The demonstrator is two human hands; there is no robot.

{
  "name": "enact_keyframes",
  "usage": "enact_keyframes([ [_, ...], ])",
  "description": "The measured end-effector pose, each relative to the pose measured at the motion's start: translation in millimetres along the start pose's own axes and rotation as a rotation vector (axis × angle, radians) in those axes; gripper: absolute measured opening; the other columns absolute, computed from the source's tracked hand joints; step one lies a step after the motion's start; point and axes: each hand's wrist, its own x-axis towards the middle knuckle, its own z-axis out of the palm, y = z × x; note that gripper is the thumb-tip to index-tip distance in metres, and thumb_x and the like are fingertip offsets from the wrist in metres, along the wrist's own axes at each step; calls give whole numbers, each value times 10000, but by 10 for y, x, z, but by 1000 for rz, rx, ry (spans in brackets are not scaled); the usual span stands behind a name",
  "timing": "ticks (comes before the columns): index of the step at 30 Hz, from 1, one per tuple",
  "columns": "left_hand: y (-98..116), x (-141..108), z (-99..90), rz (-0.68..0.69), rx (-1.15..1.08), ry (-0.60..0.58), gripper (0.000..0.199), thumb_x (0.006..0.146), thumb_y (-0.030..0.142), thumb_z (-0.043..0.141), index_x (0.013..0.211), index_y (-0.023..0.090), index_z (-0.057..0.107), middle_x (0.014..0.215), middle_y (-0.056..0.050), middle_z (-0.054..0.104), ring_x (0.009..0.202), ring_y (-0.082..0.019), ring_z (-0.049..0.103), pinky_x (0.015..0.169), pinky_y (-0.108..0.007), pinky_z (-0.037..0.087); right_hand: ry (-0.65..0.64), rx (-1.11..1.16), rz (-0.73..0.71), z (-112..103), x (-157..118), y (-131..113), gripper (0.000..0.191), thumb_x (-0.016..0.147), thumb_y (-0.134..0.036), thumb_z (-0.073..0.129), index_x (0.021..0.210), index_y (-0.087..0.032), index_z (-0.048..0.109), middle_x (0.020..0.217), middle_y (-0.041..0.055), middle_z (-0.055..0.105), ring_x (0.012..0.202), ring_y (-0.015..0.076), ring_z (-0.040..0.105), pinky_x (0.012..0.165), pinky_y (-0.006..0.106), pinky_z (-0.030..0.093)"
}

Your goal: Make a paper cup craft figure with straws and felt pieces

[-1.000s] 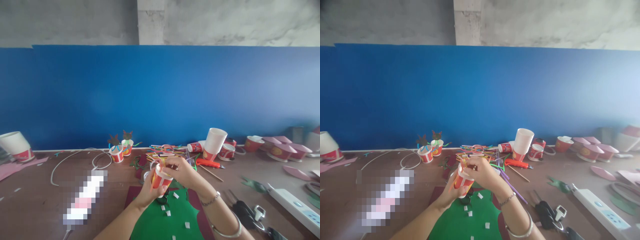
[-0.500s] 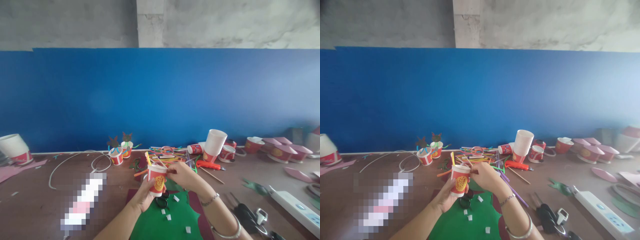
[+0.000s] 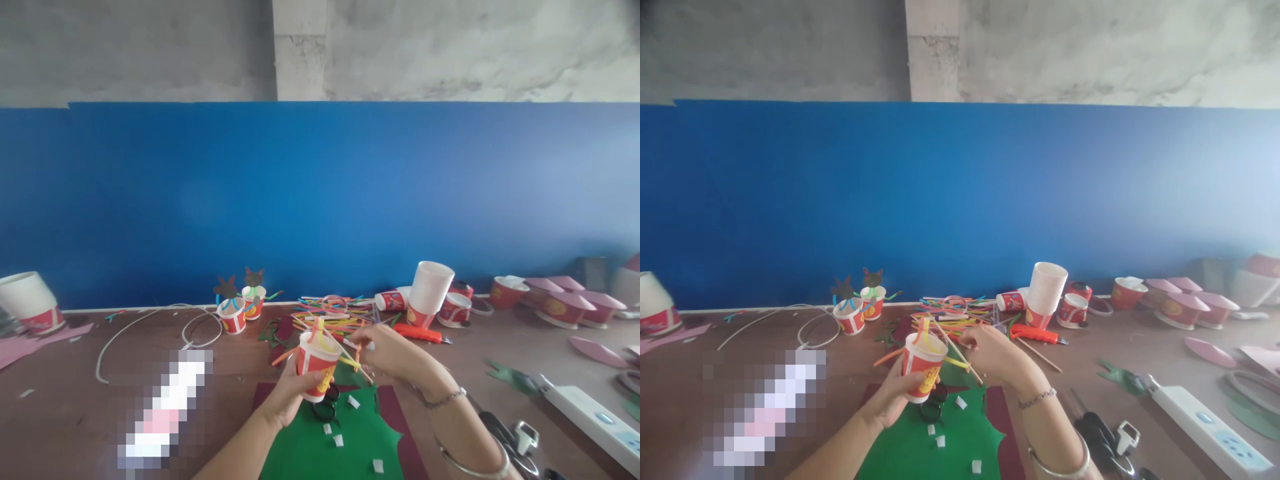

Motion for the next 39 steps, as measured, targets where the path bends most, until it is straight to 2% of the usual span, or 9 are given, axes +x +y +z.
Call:
enact_keyframes([
  [3, 48, -32, 53, 101, 170, -71, 664, 608, 344, 821, 1200, 201, 557, 1159, -102, 637, 1120, -299, 558, 965, -419, 415, 18, 166, -110, 3, -2, -181, 450, 679, -79, 476, 1061, -205, 677, 1088, 51, 680, 979, 192, 608, 815, 281, 462],
  [6, 31, -40, 86, 213, 242, -134, 715, 665, 331, 786, 1296, 250, 460, 1311, -96, 538, 1231, -303, 472, 1031, -439, 365, 22, 208, -168, 37, -44, -392, 387, 713, -140, 553, 1078, -219, 655, 1038, 37, 675, 943, 184, 602, 817, 289, 452],
  [8, -22, -25, 88, 282, 269, -120, 748, 665, 302, 787, 1314, 252, 418, 1298, -102, 534, 1208, -296, 490, 1011, -426, 389, 21, 147, -186, 73, -84, -498, 210, 742, -135, 540, 868, -205, 692, 876, 21, 685, 841, 167, 600, 760, 272, 437],
  [11, -99, 5, 83, 298, 337, -65, 720, 663, 229, 778, 1283, 237, 412, 1178, -97, 577, 1047, -259, 586, 892, -377, 476, 14, 54, -212, 119, -132, -584, 186, 746, -80, 506, 730, -185, 658, 780, 12, 670, 767, 144, 585, 707, 246, 407],
  [14, -111, 15, 90, 285, 401, -8, 556, 702, 195, 730, 1188, 228, 463, 1086, -69, 594, 926, -217, 623, 777, -320, 516, 18, -22, -233, 156, -153, -607, 223, 713, -26, 483, 745, -184, 637, 788, 8, 662, 762, 136, 574, 696, 236, 391],
  [17, -79, -1, 89, 344, 449, 28, 471, 722, 185, 700, 1135, 237, 480, 1060, -54, 601, 933, -218, 625, 768, -312, 521, 51, -138, -265, 196, -160, -622, 227, 702, -14, 476, 764, -178, 620, 789, 18, 639, 771, 146, 559, 691, 244, 381],
  [24, -79, -26, 19, 585, 647, 131, 535, 712, 141, 697, 1186, 250, 474, 1109, -79, 605, 1002, -251, 603, 871, -379, 481, 65, -355, -224, 265, -192, -712, 162, 744, -71, 484, 751, -158, 620, 827, 58, 651, 806, 190, 573, 701, 285, 385],
  [33, -50, -28, 54, 698, 649, 197, 536, 704, 159, 705, 1182, 238, 474, 1101, -76, 593, 957, -224, 614, 829, -346, 502, 16, -416, -132, 272, -224, -773, 190, 692, -23, 434, 750, -147, 565, 822, 55, 594, 658, 142, 521, 566, 264, 310],
  [39, -31, -36, 75, 732, 616, 201, 548, 713, 143, 705, 1191, 240, 454, 1057, -58, 598, 889, -193, 630, 784, -310, 519, 50, -382, -213, 284, -247, -795, 189, 720, -10, 418, 745, -156, 536, 817, 44, 569, 680, 144, 503, 605, 260, 340],
])
